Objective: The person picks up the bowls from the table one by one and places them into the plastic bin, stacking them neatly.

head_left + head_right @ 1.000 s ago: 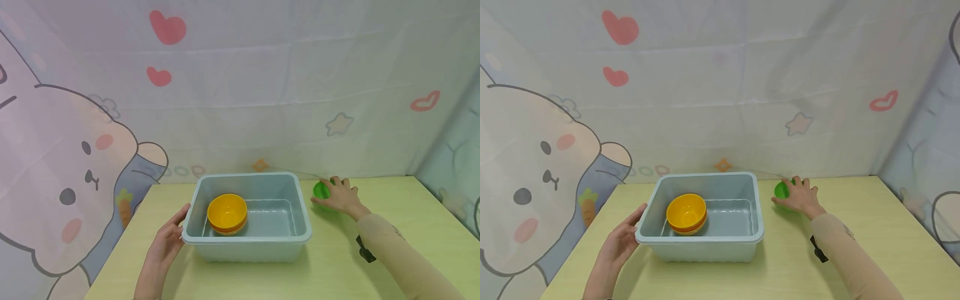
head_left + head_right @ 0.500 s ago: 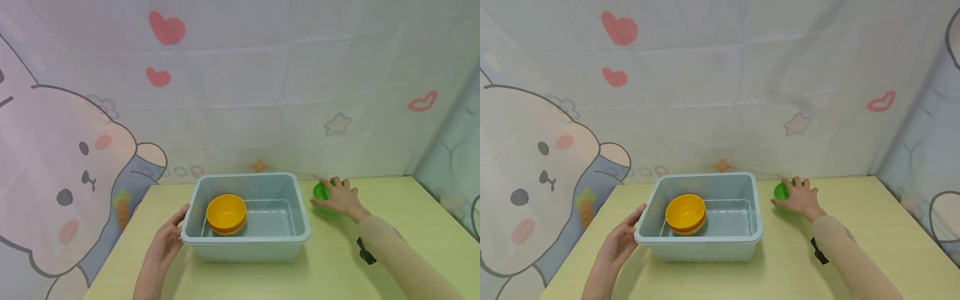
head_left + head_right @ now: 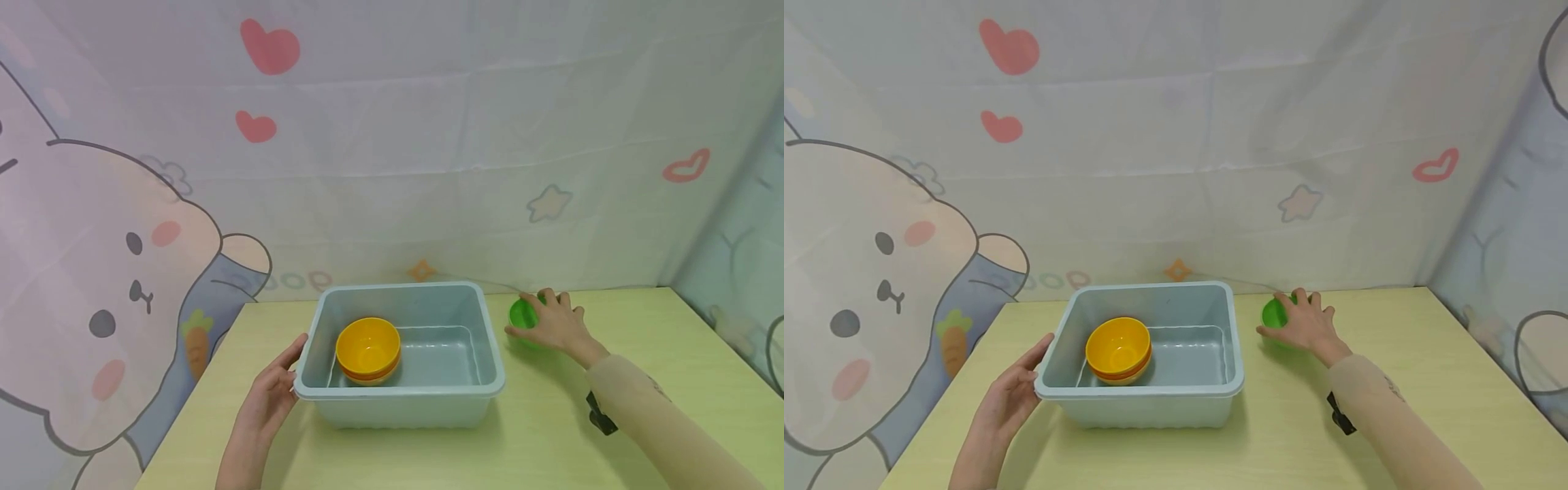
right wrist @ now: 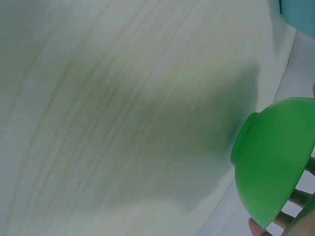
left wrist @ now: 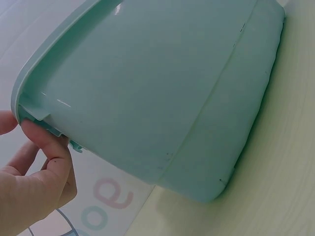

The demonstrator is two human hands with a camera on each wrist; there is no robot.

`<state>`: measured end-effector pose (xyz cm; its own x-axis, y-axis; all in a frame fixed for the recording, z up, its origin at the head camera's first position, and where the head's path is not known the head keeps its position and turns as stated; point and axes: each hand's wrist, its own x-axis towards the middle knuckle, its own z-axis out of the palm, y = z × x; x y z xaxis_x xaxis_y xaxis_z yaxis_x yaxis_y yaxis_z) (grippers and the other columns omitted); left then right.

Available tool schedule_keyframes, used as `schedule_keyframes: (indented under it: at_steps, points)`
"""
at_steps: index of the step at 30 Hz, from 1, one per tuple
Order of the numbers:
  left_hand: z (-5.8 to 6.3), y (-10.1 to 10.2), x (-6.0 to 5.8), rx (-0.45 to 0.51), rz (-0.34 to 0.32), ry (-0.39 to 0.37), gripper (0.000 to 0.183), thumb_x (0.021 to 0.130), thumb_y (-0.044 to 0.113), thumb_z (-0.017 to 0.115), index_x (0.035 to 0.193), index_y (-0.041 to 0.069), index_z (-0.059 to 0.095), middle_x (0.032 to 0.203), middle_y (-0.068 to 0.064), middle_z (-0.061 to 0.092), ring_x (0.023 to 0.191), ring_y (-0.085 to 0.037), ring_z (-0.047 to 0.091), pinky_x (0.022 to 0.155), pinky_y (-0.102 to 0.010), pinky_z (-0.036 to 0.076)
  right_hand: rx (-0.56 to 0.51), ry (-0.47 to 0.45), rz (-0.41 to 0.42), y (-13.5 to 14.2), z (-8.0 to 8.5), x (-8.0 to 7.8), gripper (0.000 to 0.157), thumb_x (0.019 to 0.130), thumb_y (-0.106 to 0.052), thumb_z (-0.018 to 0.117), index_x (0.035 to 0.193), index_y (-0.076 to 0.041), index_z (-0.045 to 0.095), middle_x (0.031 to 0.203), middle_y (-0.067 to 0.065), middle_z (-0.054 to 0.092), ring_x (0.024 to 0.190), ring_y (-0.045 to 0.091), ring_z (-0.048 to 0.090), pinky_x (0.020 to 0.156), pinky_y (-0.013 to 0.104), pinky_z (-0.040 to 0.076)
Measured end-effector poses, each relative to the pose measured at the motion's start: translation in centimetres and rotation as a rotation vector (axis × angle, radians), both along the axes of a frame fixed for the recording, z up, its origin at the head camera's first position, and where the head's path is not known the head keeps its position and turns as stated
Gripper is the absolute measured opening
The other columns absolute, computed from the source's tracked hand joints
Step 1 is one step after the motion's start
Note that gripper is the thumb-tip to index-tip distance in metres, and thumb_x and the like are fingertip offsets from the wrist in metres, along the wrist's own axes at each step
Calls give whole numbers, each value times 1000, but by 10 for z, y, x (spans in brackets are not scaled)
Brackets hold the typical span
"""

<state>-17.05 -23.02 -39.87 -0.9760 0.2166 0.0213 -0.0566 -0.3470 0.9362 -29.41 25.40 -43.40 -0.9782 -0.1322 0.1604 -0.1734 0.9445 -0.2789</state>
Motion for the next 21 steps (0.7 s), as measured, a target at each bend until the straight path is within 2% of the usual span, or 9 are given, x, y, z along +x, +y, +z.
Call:
schedule_keyframes:
  at_steps: [8,21]
  points:
    - [-1,-1,-1,9,-2,-11,56,90,-1,33,131,28,58,133,16,53,112,-8,47,88,-23,42,4,23,31,-4,4,6,90,75,-68,63,143,-14,42,138,27,38,121,53,33,83,70,33]
    - [-1,0,0,-1,-3,14,56,89,-1,32,128,29,59,135,14,51,111,-9,47,88,-22,42,-14,57,49,-7,34,17,88,75,-69,61,142,-16,42,136,25,38,117,51,35,77,66,35]
